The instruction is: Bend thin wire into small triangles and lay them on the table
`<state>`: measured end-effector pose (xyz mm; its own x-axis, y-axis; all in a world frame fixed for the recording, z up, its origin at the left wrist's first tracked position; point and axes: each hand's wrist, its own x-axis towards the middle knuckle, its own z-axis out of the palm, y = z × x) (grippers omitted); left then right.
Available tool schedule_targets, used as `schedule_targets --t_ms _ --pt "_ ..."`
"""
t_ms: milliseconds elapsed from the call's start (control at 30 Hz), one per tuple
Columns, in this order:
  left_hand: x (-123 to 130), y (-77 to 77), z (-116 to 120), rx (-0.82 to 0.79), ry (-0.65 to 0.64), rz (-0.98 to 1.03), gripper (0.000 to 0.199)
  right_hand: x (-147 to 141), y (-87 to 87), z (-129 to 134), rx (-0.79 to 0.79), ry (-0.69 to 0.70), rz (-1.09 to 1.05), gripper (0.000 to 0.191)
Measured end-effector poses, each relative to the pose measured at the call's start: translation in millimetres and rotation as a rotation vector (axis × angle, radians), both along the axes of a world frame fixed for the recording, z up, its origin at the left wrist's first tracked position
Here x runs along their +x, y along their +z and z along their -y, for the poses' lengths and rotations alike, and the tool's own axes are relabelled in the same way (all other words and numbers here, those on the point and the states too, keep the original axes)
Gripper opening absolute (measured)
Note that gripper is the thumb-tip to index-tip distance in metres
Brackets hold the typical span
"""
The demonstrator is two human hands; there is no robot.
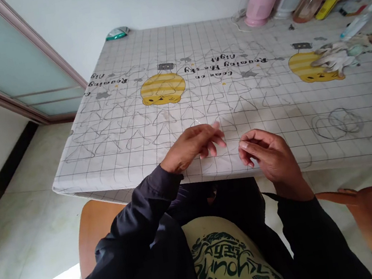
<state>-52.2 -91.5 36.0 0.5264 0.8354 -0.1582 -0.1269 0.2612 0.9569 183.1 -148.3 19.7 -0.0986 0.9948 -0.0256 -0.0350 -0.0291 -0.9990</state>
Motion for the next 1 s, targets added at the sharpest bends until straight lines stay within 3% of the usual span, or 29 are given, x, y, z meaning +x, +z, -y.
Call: schedule_targets --t_ms 133,200,333,467,600,833,1000 --pt "-14 -7.1 20 0.021 0.458 0.116 0.054 3 -10.7 0 0.033 -0.186 -0.172 0.02" --pt "-16 -13.4 34 0.059 0.549 0.125 0.047 0 -15.1 0 0.048 -0.226 -0.209 0.022" --pt "3 -25.1 59 -0.031 0.425 0.122 0.044 -17 -20.2 3 0.102 -0.272 -0.225 0.024" --pt "31 -30.3 64 -0.066 0.489 0.2 0.04 -39 -23.7 11 0.097 -0.31 -0.275 0.021" --pt "39 -31.6 60 -0.041 0.557 0.258 0.032 -49 -30.0 18 0.058 -0.306 -0.281 0.018" --pt "33 -35.2 58 -0.074 0.557 0.247 0.029 -36 -42.1 20 -0.02 -0.147 -0.178 0.021" --pt "23 -30.1 58 -0.127 0.442 0.11 0.027 -6 -25.7 8 0.078 -0.106 0.077 0.031"
